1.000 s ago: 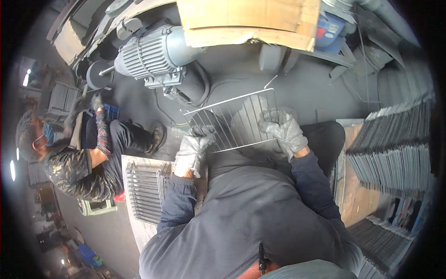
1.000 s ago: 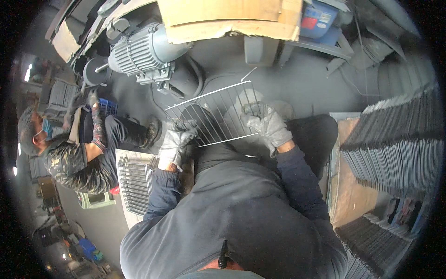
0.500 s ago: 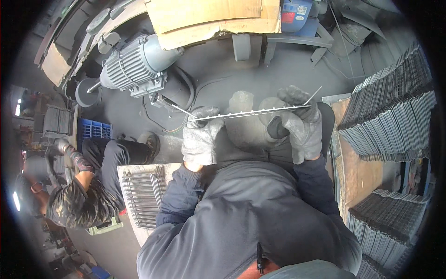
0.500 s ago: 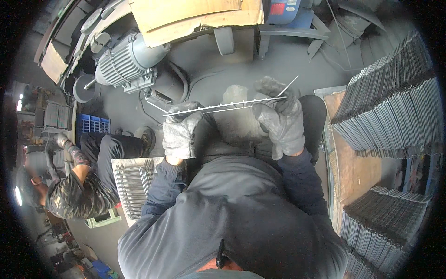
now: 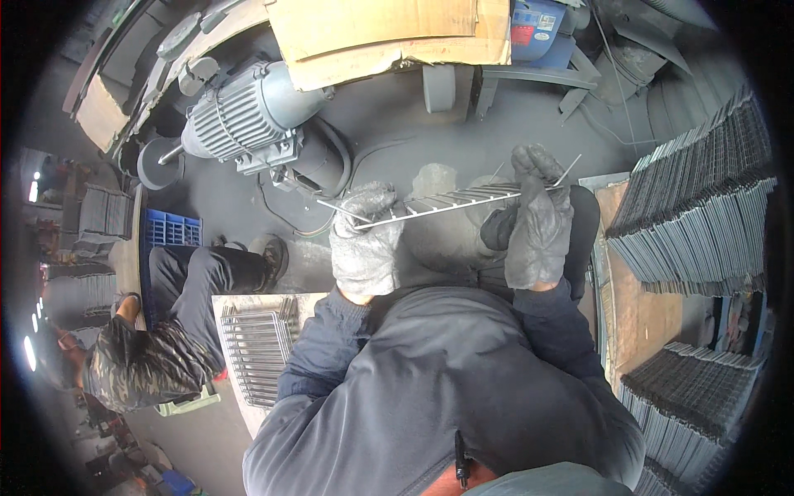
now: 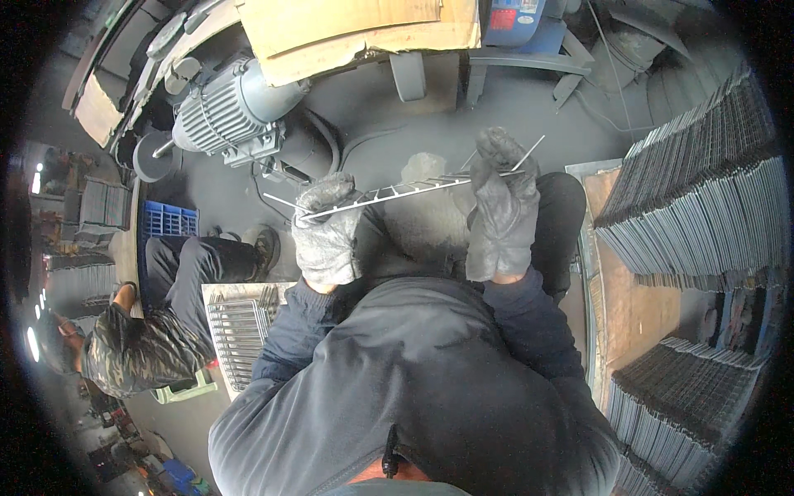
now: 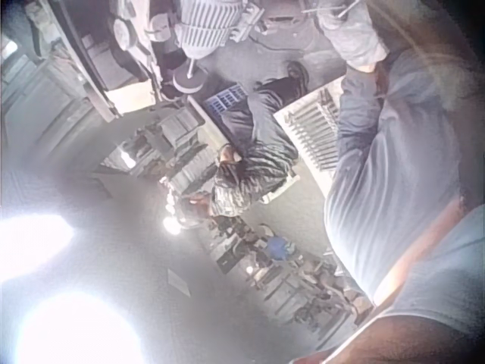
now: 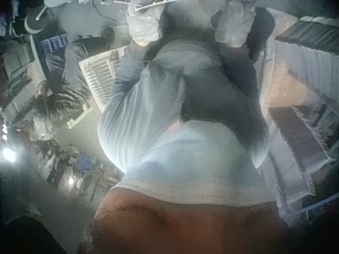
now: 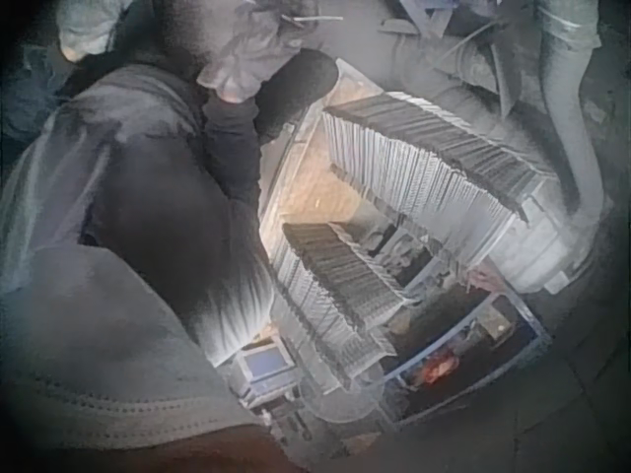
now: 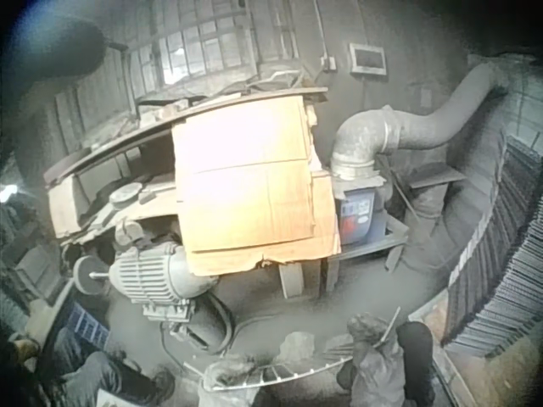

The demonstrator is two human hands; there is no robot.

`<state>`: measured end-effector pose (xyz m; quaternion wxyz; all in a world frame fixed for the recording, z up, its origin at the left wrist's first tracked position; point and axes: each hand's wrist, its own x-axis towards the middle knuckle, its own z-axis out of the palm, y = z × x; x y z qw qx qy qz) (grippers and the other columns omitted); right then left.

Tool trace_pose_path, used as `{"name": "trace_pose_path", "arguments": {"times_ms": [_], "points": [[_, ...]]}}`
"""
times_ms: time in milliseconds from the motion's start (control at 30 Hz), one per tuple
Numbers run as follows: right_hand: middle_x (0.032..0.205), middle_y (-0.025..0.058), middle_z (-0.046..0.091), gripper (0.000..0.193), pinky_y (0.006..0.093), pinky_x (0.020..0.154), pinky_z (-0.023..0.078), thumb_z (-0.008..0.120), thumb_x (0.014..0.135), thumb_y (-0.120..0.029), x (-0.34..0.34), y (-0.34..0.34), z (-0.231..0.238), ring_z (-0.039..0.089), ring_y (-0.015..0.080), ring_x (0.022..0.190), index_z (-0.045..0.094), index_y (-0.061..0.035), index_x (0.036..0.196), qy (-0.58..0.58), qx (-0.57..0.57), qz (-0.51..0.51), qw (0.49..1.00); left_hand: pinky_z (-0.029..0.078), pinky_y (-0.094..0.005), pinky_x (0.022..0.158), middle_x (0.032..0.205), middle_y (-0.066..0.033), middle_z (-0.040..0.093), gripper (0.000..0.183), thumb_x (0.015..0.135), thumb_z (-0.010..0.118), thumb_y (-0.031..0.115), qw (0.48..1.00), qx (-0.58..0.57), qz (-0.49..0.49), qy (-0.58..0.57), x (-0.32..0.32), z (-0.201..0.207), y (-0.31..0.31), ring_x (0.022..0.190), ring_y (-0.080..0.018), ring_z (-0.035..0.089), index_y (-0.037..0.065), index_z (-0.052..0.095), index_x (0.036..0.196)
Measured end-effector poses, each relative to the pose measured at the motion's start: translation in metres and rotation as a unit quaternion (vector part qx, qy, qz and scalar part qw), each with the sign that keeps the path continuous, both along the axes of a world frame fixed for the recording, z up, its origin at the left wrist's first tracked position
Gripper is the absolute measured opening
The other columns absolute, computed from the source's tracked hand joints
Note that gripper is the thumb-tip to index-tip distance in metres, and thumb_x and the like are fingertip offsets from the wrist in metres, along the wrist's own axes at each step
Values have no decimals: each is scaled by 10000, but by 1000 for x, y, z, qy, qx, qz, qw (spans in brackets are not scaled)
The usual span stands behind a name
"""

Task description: The recorder is grinding and polishing the edges of metal wire grates using a bench grinder in an industrial workshop.

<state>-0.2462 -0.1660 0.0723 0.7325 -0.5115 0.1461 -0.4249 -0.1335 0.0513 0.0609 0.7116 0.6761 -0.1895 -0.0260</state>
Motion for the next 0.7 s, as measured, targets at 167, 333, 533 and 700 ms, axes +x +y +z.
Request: {"name": "trace_pose_path", "arguments": {"times_ms": [167, 333, 533, 700], "points": [[1543, 182, 482, 891, 413, 1189, 443, 831, 932, -325, 1, 8, 8, 505, 278, 1419, 327, 3, 1590, 59, -20, -33, 997, 508, -444, 1080, 1075, -107, 760, 204, 835, 820, -9, 965, 78, 43, -245, 7, -7, -8, 1042, -277, 726, 88, 722, 985], [1535, 188, 451, 1019, 414, 1184, 441, 858, 903, -336, 6, 13, 6, 468, 292, 1426, 229, -4, 1632, 81, -45, -42, 995, 468, -484, 1136, 1006, -103, 761, 219, 828, 804, -47, 961, 8, 65, -268, 10, -8, -20, 999, -287, 735, 96, 702, 959], [1455, 176, 500, 997, 409, 1144, 478, 866, 891, -267, 13, 16, 4, 528, 296, 1346, 232, -4, 1614, 93, -172, -52, 979, 471, -491, 1140, 1013, -108, 757, 274, 809, 811, -67, 946, 40, 71, -315, 18, -4, -20, 1013, -292, 733, 100, 687, 986], [1266, 115, 642, 745, 346, 923, 609, 892, 840, -179, 6, 11, 11, 686, 232, 1090, 482, 8, 1434, -55, 148, 113, 981, 510, -489, 1100, 1058, -151, 750, 320, 783, 816, -96, 980, -122, 5, -155, 7, -15, -16, 1078, -314, 724, 56, 665, 1021]]}}
